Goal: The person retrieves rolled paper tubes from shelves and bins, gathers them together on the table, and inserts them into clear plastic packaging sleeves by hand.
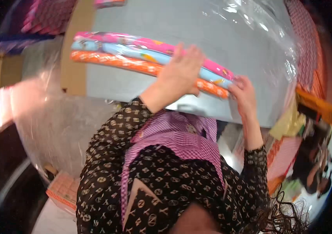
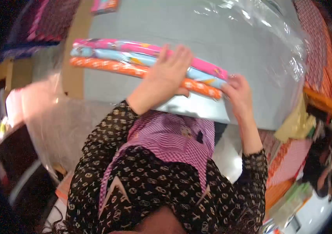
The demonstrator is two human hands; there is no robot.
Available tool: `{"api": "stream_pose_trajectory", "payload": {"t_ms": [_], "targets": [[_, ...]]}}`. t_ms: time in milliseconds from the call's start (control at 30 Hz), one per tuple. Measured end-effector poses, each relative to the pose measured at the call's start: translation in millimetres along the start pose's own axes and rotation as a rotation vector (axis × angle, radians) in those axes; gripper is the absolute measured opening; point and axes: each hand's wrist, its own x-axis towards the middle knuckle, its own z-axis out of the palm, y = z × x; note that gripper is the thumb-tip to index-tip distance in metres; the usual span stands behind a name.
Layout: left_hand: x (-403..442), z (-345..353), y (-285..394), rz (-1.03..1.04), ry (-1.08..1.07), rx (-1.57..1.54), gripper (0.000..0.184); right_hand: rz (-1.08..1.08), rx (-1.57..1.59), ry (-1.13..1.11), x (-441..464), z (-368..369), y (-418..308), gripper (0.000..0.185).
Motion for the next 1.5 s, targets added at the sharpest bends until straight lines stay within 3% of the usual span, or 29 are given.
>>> {"api": "stream_pose_trajectory", "payload": {"t_ms": [467, 533, 633, 667, 733, 967, 1133, 1500], "targets": [[-2, -10, 5, 0.027, 0.035, 0.076, 0.099, 0.297, 0.093, -0.107, 24, -16, -8, 0.03], [-2, -9, 6, 0.02, 0.033, 0.096, 0.1, 0.42, 0.172, -0.193, 28, -22, -11, 0.028], [-1, -10, 6, 0.015, 0.025, 0.114, 0.1, 0.425, 0.305, -0.188, 25, -27, -7, 0.026], [-1, -10, 5, 0.015, 0.014, 0.115, 0.1, 0.422, 0.301, -0.188, 19, -23, -8, 0.026], [-1, -11, 5, 0.014, 0.015, 0.123, 0.1, 0.16, 0.077, -0.086, 4, -11, -13, 0.025], [0, -7, 5, 0.021, 0.005, 0.154, 0.101, -0.008, -0.052, -0.058, 9, -13, 2, 0.03], [1, -6, 6, 0.022, 0.011, 0.167, 0.1, 0.255, 0.179, -0.095, 15, -9, -12, 0.026], [0, -1, 5, 0.032, 0.066, 0.16, 0.098, 0.42, 0.295, -0.153, 28, -14, -6, 0.015]]}}
